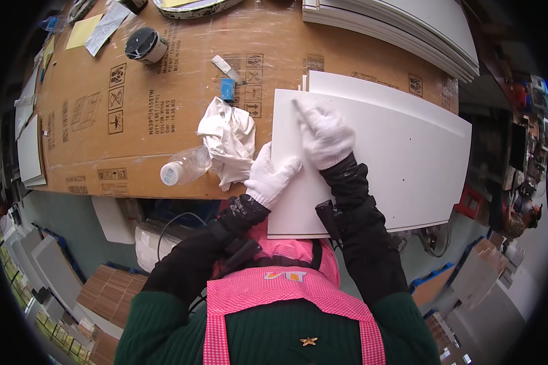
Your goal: Cleaning and inspecting white furniture panels with a cloth and a scraper.
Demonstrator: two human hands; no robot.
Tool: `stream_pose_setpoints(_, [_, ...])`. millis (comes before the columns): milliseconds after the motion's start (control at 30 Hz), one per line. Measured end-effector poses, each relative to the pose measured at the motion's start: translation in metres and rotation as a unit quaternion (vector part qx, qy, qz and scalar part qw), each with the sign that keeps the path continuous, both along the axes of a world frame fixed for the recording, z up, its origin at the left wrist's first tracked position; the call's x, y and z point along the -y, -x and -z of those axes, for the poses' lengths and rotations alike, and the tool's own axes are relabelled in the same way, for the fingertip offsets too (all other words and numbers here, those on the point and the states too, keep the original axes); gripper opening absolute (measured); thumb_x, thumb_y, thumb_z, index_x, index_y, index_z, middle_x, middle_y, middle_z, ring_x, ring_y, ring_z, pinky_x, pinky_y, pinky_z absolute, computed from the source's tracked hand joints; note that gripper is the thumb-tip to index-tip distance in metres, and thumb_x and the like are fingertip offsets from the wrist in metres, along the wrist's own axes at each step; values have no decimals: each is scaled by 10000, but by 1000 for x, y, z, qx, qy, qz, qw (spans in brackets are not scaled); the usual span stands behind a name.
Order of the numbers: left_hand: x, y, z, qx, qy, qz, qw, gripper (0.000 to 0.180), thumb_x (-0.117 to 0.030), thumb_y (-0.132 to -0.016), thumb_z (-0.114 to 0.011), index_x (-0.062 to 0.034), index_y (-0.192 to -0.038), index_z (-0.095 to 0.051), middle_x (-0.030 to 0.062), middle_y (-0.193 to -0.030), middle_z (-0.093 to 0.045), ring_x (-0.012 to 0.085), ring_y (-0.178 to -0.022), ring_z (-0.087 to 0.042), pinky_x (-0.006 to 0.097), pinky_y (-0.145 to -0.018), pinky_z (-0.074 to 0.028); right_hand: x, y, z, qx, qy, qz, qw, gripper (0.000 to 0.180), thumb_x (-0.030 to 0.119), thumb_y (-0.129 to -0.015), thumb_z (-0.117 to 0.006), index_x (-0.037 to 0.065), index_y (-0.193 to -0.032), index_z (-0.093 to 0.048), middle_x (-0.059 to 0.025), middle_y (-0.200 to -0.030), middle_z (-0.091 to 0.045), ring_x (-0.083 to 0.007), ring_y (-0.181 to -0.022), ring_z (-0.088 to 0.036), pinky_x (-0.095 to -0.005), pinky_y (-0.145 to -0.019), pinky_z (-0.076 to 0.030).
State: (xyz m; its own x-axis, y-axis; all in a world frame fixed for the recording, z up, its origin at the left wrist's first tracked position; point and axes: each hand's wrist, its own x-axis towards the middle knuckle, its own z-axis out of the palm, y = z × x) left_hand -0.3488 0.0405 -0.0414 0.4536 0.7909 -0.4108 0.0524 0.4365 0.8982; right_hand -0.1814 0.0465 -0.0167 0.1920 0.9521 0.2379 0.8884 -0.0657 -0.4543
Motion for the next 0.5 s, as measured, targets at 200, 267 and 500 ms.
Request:
stream_pose_setpoints(200, [1, 6, 5, 10, 32, 11, 999, 543, -206, -870, -720, 60, -1281, -484, 119, -1135, -636, 147, -1040, -601, 298, -911, -491, -17, 9, -8, -15, -36, 5, 999, 369, 97, -825, -657, 161, -1188, -681, -86, -928, -656, -294, -750, -670, -365, -630, -555])
stream_pose_setpoints(267, [1, 6, 3, 12, 18, 21, 1000, 533, -243, -896, -696, 58, -1282, -485, 119, -1128, -638, 152, -1041, -602, 304, -913, -490, -26, 8, -2, -21, -31, -2, 999, 346, 97, -817, -658, 152, -1157, -684, -85, -887, -637, -288, -742, -654, -375, -619, -542])
stream_pose_setpoints(500, [-37, 64, 27, 350, 427, 77, 830, 974, -772, -937, -166, 32, -1445, -370, 241, -1304, -578, 301, -1128, -629, 399, -943, -522, -2, 4, -12, 15, -16, -333, 943, 385, 90, -804, -635, 181, -1175, -683, -75, -773, -567, -273, -672, -616, -383, -564, -509])
